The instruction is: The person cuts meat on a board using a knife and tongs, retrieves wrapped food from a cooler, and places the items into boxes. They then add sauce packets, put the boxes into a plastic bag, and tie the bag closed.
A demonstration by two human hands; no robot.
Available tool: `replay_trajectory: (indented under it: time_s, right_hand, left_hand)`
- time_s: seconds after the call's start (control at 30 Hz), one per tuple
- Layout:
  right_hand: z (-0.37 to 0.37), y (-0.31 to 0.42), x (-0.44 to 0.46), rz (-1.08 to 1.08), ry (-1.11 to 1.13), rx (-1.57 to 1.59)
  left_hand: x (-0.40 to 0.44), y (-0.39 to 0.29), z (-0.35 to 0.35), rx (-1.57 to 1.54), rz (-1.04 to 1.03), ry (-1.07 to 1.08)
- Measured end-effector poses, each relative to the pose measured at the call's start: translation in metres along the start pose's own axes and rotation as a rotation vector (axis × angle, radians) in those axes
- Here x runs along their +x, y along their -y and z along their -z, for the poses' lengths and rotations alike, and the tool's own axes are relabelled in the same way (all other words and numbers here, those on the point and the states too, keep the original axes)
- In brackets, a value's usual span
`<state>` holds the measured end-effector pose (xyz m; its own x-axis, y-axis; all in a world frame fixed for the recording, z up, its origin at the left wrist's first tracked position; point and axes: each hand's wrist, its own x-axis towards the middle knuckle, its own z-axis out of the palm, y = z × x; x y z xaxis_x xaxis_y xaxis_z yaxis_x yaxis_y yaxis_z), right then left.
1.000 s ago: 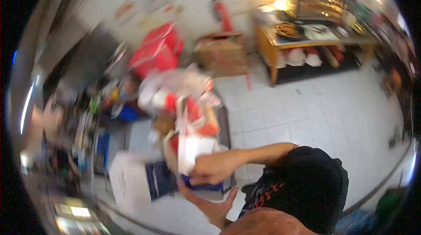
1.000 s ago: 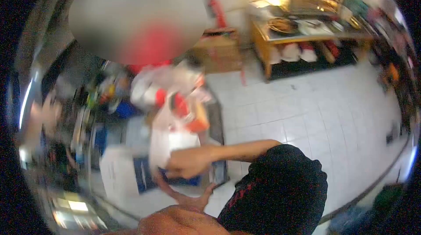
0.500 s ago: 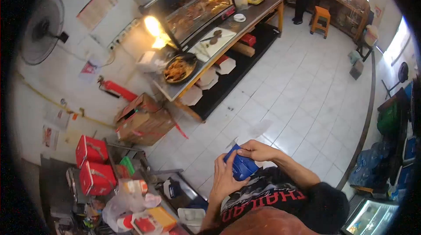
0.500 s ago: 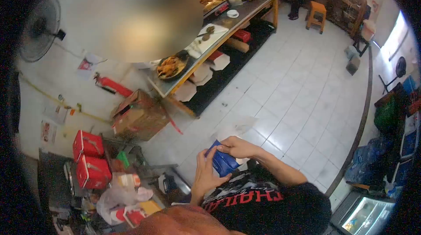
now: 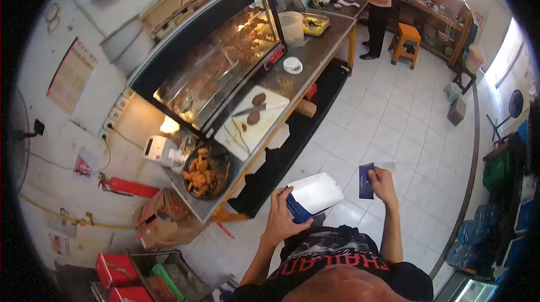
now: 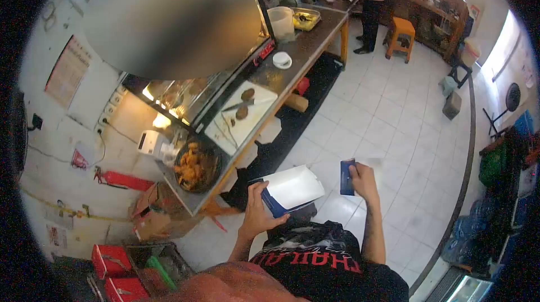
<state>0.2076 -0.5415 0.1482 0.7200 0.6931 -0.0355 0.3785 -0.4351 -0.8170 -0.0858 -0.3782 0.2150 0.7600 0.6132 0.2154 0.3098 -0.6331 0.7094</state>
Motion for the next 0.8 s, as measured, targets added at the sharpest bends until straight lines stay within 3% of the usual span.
replay_trajectory:
  time_s: [0.03,0.1,0.17,0.27,0.37,0.4,0.5,0.57,0.63,0.8]
  right_hand:
    - [-0.006,0.004,0.032,0.049,-0.078,-0.158]
    - [-0.030,0.008,0.085,0.015,-0.042,-0.153]
    - [-0.056,0.016,0.128,0.119,0.095,-0.092]
    - [-0.097,0.019,0.198,0.007,0.195,0.186]
    - [-0.115,0.018,0.282,0.057,0.321,0.145]
    - [-0.125,0.003,0.314,0.170,0.299,0.111]
    - [-0.120,-0.008,0.428,0.174,0.407,0.038]
    - [-0.124,-0.034,0.525,0.327,0.185,-0.142]
    - [-0.120,-0.053,0.630,0.342,0.089,-0.388]
    - [-0.123,-0.040,0.844,0.381,0.036,-0.526]
  left_hand:
    - [0.035,0.008,0.003,0.005,-0.026,0.006]
    - [0.094,0.020,0.011,0.016,-0.056,0.039]
    - [0.151,0.028,0.012,-0.024,-0.094,0.083]
    - [0.225,0.043,0.002,-0.022,-0.136,0.124]
    - [0.294,0.064,-0.011,0.025,-0.142,0.105]
    - [0.316,0.073,-0.019,0.033,-0.101,0.107]
    - [0.384,0.092,-0.041,-0.075,0.102,0.011]
    - [0.424,0.116,-0.063,-0.001,0.159,-0.100]
    - [0.445,0.136,-0.083,-0.027,0.301,-0.207]
    - [0.491,0.133,-0.089,-0.304,0.643,-0.396]
